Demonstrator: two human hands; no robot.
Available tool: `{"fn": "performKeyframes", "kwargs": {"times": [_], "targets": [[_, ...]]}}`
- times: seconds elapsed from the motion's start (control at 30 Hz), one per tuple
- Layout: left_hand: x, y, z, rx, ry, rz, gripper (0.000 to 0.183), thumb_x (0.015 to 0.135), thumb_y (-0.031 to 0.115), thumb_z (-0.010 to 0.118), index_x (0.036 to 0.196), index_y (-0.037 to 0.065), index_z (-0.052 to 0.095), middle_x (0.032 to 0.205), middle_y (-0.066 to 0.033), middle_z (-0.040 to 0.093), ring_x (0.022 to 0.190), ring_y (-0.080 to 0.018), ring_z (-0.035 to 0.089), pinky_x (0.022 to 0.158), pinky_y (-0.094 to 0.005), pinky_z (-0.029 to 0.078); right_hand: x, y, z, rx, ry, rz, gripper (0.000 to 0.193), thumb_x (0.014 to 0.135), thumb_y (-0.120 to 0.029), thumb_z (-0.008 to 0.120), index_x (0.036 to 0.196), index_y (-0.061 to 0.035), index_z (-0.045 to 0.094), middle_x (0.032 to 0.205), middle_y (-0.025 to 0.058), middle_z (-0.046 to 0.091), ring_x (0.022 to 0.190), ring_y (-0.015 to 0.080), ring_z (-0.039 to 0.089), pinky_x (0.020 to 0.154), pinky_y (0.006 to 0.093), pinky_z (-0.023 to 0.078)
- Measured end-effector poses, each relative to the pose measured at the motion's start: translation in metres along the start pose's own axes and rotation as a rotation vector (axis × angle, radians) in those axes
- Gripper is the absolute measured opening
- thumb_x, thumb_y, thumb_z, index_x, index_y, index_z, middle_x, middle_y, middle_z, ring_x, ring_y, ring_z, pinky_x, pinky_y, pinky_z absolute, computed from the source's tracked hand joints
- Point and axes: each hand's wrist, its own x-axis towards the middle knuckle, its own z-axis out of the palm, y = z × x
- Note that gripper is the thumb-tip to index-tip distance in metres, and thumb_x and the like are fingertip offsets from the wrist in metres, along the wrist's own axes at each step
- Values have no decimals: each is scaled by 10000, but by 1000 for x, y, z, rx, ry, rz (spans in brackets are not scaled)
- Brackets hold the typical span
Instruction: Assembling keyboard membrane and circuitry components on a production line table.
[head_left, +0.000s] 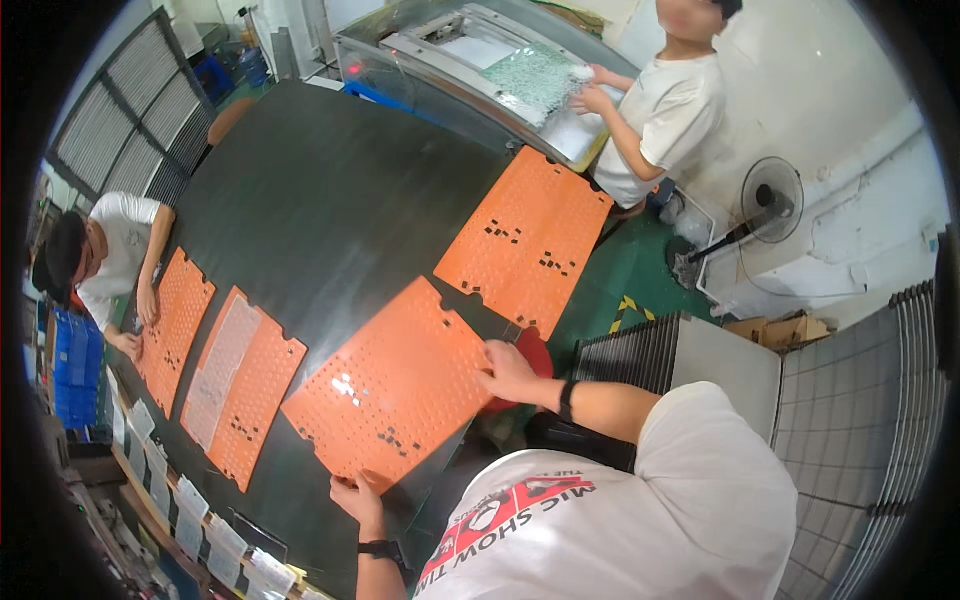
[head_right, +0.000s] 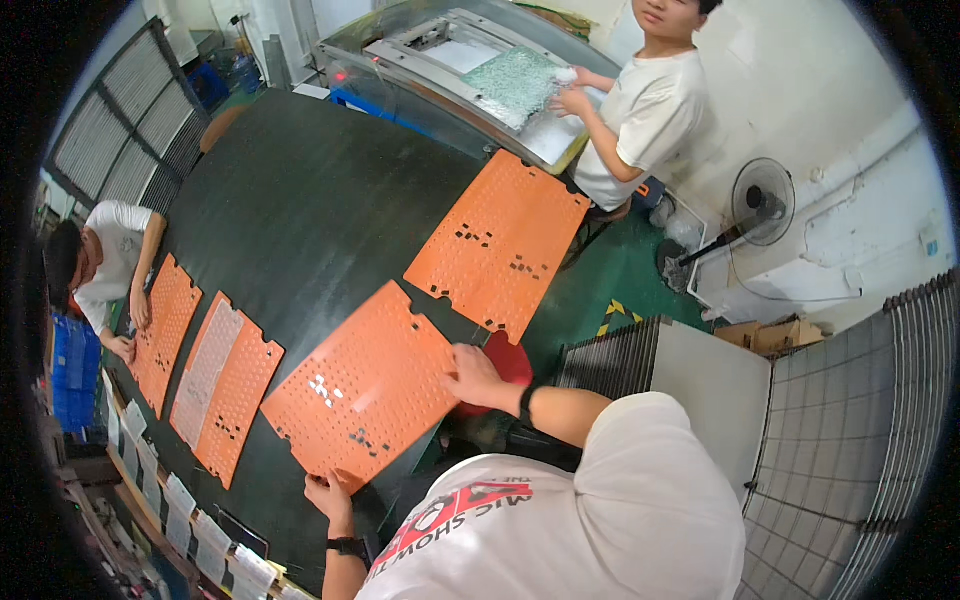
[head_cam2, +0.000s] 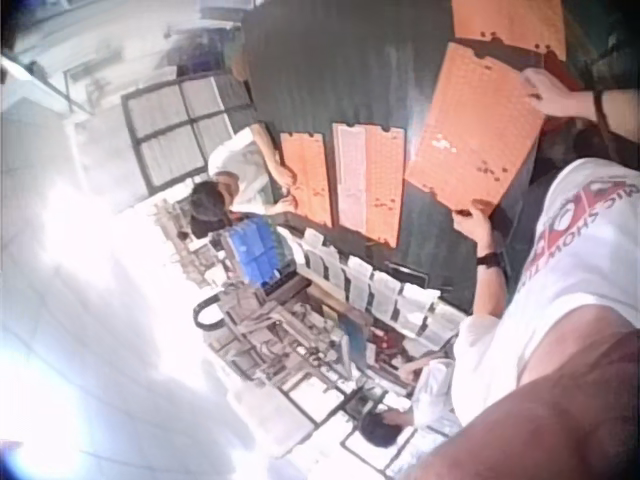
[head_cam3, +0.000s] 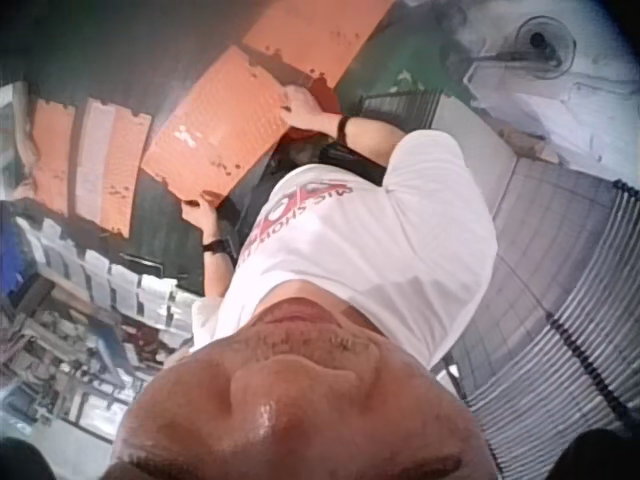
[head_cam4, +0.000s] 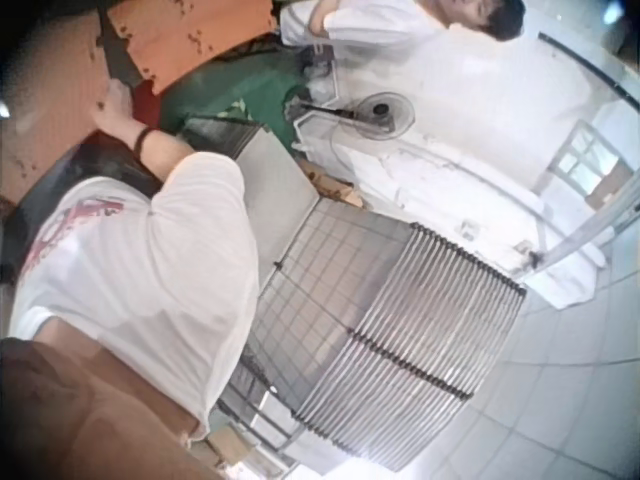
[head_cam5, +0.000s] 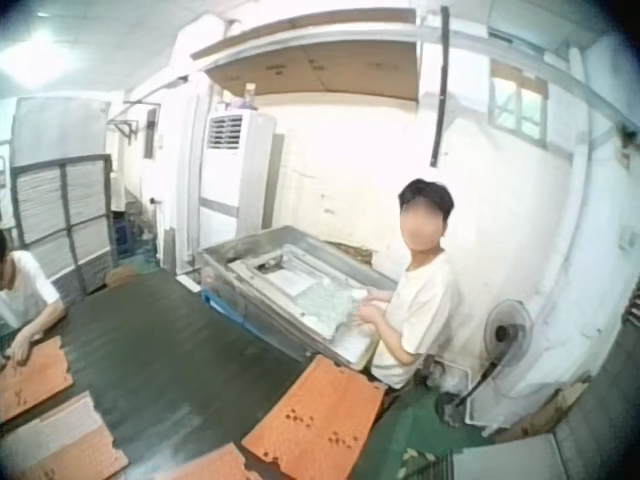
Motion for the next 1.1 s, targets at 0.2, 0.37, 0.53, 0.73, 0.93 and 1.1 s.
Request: {"fn": "performKeyframes", "kwargs": {"times": [0.2, 0.37, 0.53, 0.73, 0.93, 1.1], "targets": [[-13, -22, -9, 194, 7, 68, 454, 770, 224, 653, 1042, -85, 461, 988, -212, 456, 882, -321, 484, 781, -399, 422, -64, 55, 29, 615, -231, 669, 461, 847, -404, 605, 1014, 24, 565, 826, 108, 617, 781, 241, 623, 597, 373, 523], [-19, 9, 2, 281, 23, -59, 424, 761, 252, 660, 953, -70, 461, 939, -208, 459, 861, -342, 486, 778, -408, 418, -51, 65, 2, 690, -330, 504, 342, 864, -333, 613, 905, 6, 595, 757, 57, 566, 673, 164, 584, 581, 333, 537], [-20, -1, 51, 270, 41, 46, 407, 750, 285, 679, 843, -74, 511, 806, -216, 545, 754, -364, 559, 694, -421, 464, -14, 72, -46, 874, -58, 569, 332, 851, -327, 644, 810, 2, 632, 751, 67, 614, 667, 148, 599, 547, 302, 515], [-24, 124, 124, -139, -708, -129, 333, 863, 243, 613, 949, -78, 588, 869, -144, 653, 734, -176, 625, 594, -280, 492, 63, 145, -68, 1031, 513, 646, 309, 807, -206, 621, 1011, 20, 573, 938, 114, 622, 869, 228, 603, 732, 358, 492], [-53, 171, 145, 91, -969, -36, 516, 897, 372, 570, 1239, -11, 526, 1045, -99, 642, 933, -189, 602, 783, -322, 461, 47, 111, -130, 686, 281, 464, 455, 781, -285, 601, 1097, 31, 519, 1086, 196, 580, 1044, 305, 552, 869, 380, 434], [-58, 149, 77, 68, -897, -126, 385, 901, 325, 566, 1071, -17, 611, 973, -100, 654, 872, -190, 617, 737, -319, 483, 40, 138, -103, 232, -26, 358, 393, 808, -300, 604, 983, 51, 598, 933, 181, 651, 877, 295, 634, 744, 380, 490]]}}
